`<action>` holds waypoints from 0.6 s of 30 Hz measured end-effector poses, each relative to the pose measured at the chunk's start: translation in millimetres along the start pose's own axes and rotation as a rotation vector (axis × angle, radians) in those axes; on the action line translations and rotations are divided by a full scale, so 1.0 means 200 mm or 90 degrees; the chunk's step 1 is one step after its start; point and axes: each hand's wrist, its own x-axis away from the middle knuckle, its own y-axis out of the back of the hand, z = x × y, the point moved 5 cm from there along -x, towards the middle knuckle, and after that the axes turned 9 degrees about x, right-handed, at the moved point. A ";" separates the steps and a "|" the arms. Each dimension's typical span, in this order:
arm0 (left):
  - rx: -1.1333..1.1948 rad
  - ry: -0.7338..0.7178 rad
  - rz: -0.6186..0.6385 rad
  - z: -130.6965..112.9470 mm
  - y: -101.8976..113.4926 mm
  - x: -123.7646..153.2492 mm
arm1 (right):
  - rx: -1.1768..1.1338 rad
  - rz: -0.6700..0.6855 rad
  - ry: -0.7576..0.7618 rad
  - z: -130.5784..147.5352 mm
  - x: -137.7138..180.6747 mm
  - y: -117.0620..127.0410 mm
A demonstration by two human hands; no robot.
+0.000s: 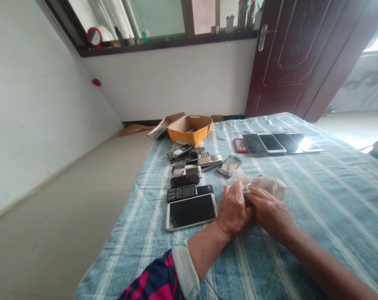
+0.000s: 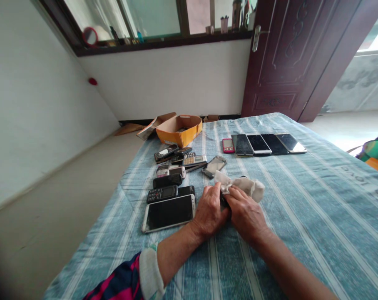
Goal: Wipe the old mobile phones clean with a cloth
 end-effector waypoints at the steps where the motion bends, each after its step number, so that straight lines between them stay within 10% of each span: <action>1: 0.000 0.000 0.000 0.00 0.00 0.00 | -0.025 0.006 0.021 0.02 0.00 0.00; 18: -0.018 0.014 0.000 0.00 0.00 0.00 | 0.043 -0.052 -0.123 -0.26 -0.03 -0.05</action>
